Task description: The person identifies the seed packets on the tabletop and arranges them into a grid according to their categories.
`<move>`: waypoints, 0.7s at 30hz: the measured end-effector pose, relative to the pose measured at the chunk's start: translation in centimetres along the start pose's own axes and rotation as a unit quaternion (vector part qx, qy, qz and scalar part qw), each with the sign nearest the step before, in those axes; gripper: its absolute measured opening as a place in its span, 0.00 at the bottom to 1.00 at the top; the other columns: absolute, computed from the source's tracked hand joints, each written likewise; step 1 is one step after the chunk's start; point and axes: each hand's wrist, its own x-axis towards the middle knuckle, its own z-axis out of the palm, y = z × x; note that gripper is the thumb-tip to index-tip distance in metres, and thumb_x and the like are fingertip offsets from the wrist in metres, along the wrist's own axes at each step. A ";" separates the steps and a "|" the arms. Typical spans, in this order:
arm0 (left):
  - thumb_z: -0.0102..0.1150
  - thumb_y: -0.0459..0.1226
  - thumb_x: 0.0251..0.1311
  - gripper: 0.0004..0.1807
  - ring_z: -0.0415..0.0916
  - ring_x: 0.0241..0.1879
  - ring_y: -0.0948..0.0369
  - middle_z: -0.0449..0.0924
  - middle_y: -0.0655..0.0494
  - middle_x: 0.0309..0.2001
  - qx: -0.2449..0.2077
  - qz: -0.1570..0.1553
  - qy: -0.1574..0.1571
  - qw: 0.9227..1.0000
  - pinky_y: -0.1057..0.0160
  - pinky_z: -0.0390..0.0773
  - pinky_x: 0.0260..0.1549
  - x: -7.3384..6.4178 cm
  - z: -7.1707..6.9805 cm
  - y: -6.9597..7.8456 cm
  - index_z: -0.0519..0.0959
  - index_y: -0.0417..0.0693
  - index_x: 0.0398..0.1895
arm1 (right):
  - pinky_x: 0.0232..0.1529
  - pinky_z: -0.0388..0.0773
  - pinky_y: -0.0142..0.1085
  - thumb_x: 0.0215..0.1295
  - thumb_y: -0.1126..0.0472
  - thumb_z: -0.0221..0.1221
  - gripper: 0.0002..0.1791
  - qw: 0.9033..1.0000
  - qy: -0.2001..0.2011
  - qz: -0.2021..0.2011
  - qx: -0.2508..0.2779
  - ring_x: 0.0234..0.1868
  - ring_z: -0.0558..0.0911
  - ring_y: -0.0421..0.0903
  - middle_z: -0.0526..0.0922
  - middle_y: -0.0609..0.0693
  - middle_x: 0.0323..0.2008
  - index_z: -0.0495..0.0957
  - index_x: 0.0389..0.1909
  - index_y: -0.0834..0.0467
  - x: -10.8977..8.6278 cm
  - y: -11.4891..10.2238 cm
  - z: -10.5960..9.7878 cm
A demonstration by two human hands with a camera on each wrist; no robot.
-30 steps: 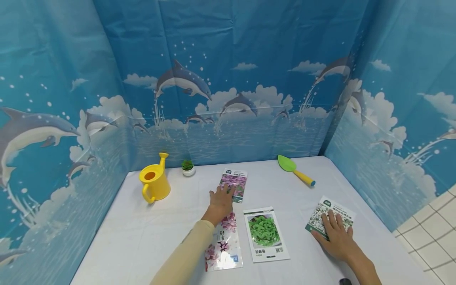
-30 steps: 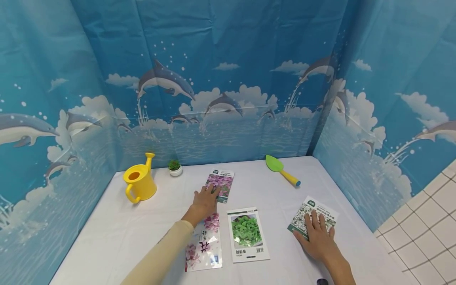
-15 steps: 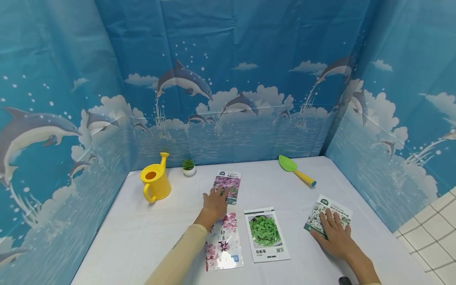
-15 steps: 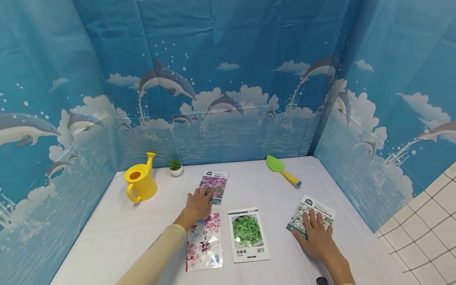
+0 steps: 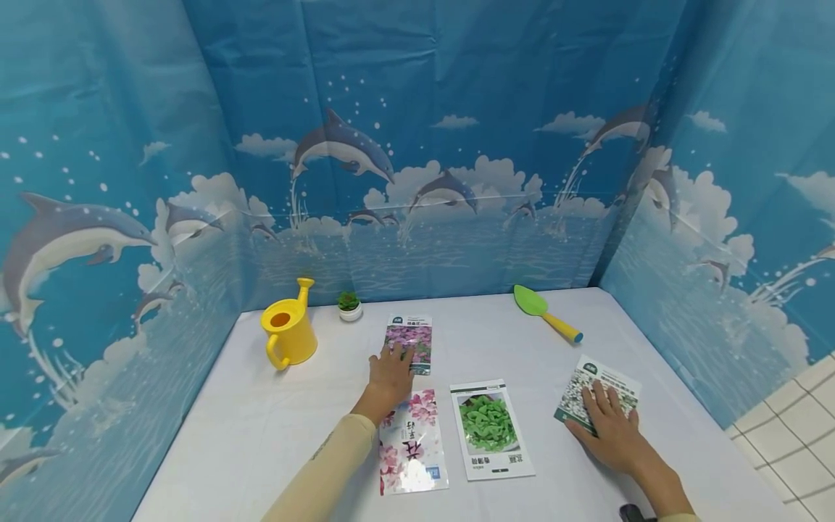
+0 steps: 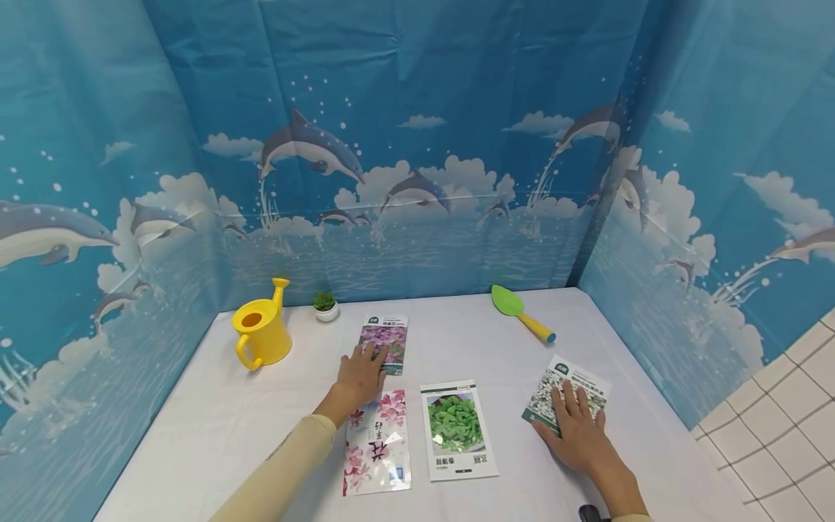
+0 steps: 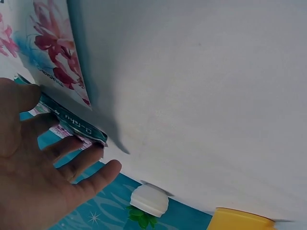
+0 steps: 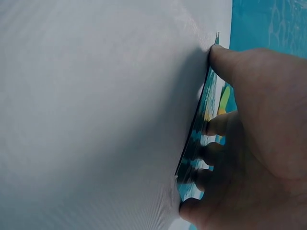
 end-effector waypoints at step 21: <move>0.52 0.54 0.82 0.31 0.72 0.70 0.49 0.74 0.50 0.72 0.045 -0.009 0.036 0.998 0.49 0.83 0.57 -0.7 0.4 0.4 0.70 0.54 0.81 | 0.70 0.37 0.84 0.79 0.39 0.59 0.51 1.000 0.005 -0.012 -0.024 0.80 0.44 0.82 0.47 0.80 0.80 0.55 0.80 0.76 1.3 -1.5 0.6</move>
